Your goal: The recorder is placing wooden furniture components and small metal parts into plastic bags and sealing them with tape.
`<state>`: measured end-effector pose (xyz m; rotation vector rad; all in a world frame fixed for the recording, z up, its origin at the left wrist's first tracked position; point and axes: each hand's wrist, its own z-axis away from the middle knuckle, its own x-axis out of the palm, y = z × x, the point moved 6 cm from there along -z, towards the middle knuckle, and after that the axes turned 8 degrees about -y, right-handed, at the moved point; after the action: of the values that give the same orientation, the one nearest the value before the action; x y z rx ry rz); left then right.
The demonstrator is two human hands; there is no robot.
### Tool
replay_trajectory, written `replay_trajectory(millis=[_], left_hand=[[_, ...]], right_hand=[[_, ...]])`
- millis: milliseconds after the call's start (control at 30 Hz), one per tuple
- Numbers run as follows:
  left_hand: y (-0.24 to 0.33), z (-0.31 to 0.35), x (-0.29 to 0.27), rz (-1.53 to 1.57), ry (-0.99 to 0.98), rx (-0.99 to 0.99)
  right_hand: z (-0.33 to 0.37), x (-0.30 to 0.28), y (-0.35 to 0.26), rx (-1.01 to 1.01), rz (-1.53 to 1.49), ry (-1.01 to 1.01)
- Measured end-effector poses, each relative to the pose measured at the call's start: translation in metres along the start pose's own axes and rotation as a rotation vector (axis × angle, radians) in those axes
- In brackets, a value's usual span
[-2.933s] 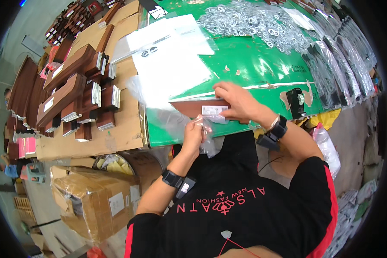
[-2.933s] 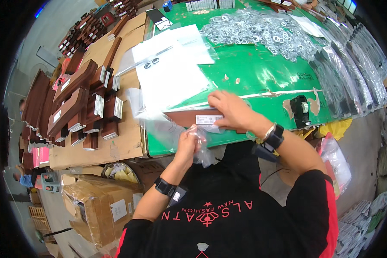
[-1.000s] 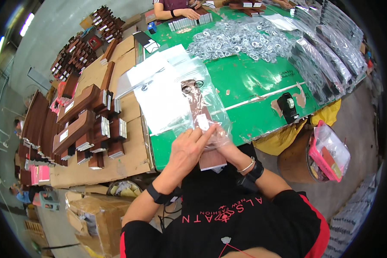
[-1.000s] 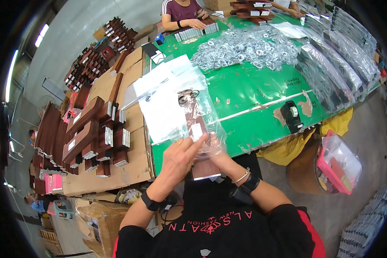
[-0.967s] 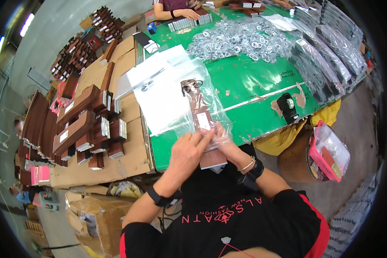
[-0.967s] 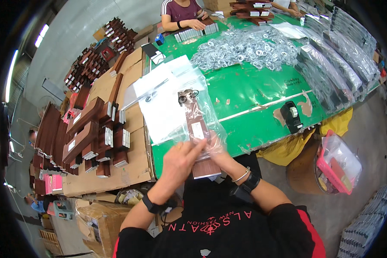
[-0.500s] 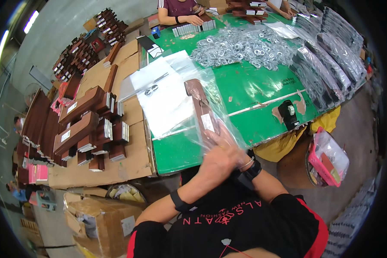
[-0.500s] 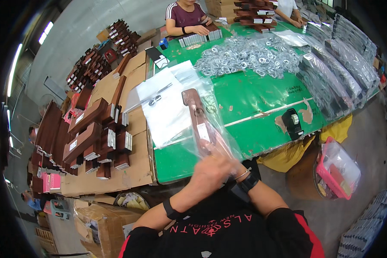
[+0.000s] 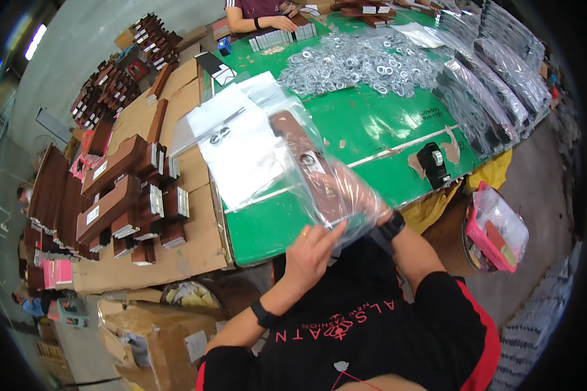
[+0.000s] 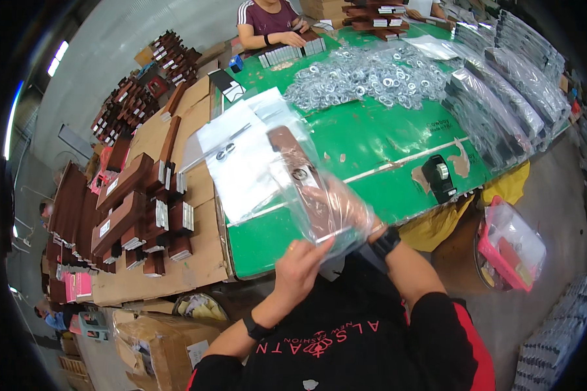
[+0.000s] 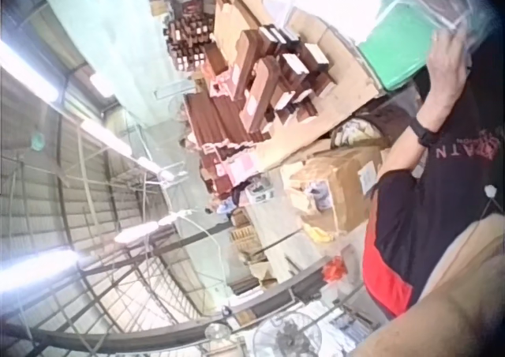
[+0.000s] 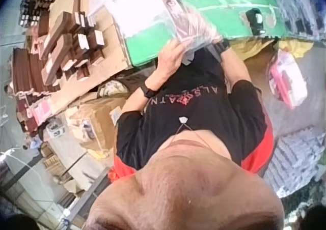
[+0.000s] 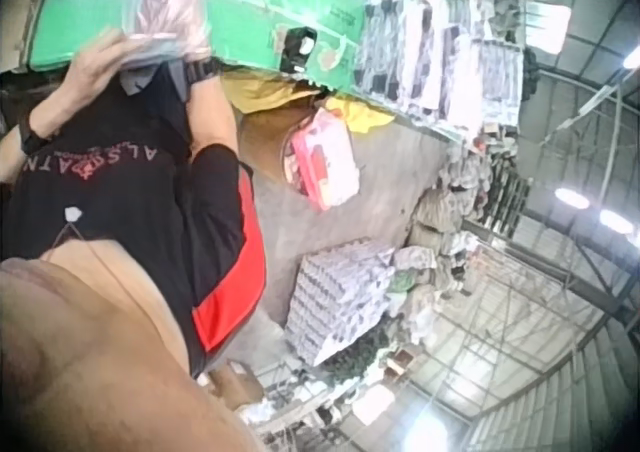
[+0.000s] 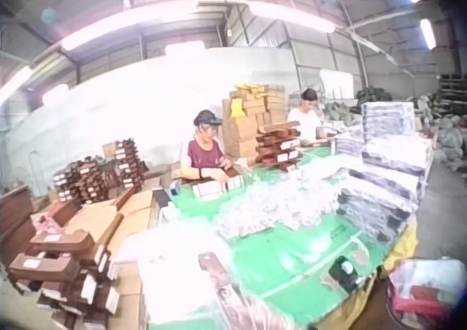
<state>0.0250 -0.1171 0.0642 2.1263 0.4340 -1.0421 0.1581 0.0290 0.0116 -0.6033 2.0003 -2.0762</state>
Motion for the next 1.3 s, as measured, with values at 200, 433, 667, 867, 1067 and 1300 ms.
replay_trajectory(millis=[200,433,667,867,1067,1300], left_hand=[[-0.037,-0.02,0.032,0.079,0.072,-0.151],[-0.029,-0.016,0.036,0.117,0.081,-0.158],[-0.029,-0.024,0.036,0.121,0.084,-0.129],[0.002,-0.029,0.065,0.329,-0.097,0.07],[-0.028,-0.036,0.033,0.256,-0.125,-0.006],[-0.245,-0.028,-0.073,-0.281,0.092,-0.425]], right_hand=[[-0.014,-0.03,0.015,-0.165,0.515,0.028],[0.071,-0.012,-0.003,-0.511,0.999,0.25],[0.084,-0.011,0.006,-0.352,1.112,0.305],[0.064,-0.033,0.018,-0.249,1.16,0.578],[0.07,-0.051,0.019,-0.226,1.013,0.405],[0.148,-0.039,0.021,-0.258,1.189,-0.097]])
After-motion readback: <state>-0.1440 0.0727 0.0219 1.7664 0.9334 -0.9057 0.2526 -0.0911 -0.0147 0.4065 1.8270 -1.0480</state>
